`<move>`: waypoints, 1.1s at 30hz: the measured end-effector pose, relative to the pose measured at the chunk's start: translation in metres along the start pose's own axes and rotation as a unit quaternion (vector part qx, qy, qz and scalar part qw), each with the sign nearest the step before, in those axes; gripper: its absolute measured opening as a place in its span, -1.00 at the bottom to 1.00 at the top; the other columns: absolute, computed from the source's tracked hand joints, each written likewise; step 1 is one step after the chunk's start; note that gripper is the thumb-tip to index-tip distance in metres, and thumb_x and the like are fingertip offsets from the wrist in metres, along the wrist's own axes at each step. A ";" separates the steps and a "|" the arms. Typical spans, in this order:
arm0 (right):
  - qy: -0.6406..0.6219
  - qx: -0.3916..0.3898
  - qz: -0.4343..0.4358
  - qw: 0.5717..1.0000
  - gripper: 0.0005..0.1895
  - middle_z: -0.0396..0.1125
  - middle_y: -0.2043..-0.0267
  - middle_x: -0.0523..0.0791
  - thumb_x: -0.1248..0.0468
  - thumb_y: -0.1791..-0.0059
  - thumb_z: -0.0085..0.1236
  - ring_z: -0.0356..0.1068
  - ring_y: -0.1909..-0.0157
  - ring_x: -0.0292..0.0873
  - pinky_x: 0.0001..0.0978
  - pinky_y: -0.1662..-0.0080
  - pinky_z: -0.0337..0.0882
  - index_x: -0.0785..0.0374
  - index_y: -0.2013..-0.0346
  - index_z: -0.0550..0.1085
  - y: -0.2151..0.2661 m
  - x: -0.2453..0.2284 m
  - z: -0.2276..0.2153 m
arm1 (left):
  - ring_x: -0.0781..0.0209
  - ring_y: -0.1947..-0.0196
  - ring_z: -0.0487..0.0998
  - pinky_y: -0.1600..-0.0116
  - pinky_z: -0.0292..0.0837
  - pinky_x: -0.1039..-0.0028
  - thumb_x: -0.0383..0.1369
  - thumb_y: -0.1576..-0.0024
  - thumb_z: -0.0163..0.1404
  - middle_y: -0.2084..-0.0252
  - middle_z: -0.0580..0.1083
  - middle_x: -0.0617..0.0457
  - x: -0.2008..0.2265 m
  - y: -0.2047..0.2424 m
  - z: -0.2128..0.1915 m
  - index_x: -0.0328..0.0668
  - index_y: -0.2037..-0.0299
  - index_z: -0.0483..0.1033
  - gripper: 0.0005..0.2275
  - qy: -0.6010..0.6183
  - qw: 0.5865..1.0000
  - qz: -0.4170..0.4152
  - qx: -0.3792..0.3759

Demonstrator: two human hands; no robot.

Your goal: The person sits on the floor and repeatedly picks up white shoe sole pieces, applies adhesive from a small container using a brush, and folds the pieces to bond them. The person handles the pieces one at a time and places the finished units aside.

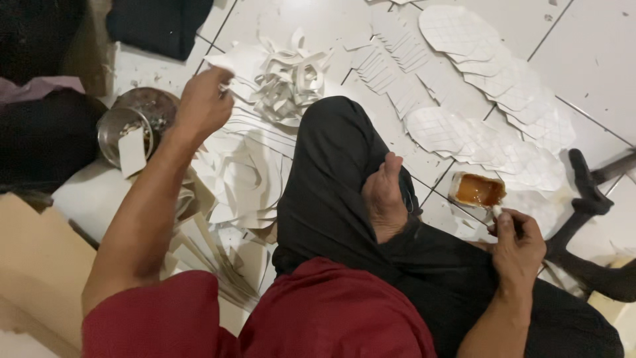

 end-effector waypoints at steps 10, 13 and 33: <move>-0.007 -0.006 -0.007 1.000 -0.87 0.24 0.31 -0.01 0.31 -0.12 -0.04 0.28 0.28 -0.25 -0.25 0.41 0.49 0.34 0.14 0.36 0.009 -0.011 0.004 | -0.18 0.12 0.43 0.04 0.32 0.10 -0.37 -0.07 -0.06 0.14 0.44 -0.30 -0.083 0.091 0.045 -0.47 0.00 0.35 -0.66 -0.027 0.980 -0.177 -0.081; -0.005 -0.007 -0.012 1.000 -0.87 0.24 0.36 0.02 0.32 -0.12 -0.05 0.27 0.31 -0.24 -0.27 0.42 0.49 0.36 0.13 0.36 0.010 -0.013 0.005 | -0.18 0.07 0.36 0.03 0.24 0.13 -0.31 -0.04 -0.13 0.13 0.38 -0.29 -0.071 0.106 0.047 -0.38 0.10 0.36 -0.70 -0.010 0.983 -0.177 -0.048; 0.019 -0.011 -0.013 1.000 -0.85 0.25 0.35 -0.01 0.29 -0.11 -0.02 0.28 0.32 -0.25 -0.32 0.42 0.48 0.35 0.13 0.38 0.009 -0.008 0.004 | -0.14 0.22 0.41 0.19 0.25 0.15 -0.20 0.01 -0.06 0.27 0.42 -0.16 -0.080 0.107 0.065 -0.35 0.24 0.33 -0.68 -0.004 0.946 -0.304 -0.113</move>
Point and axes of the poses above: each hand's wrist, its own y-axis away from the middle knuckle, its own z-axis out of the palm, x = y × z, the point moved 6 cm from there along -y, towards the middle knuckle
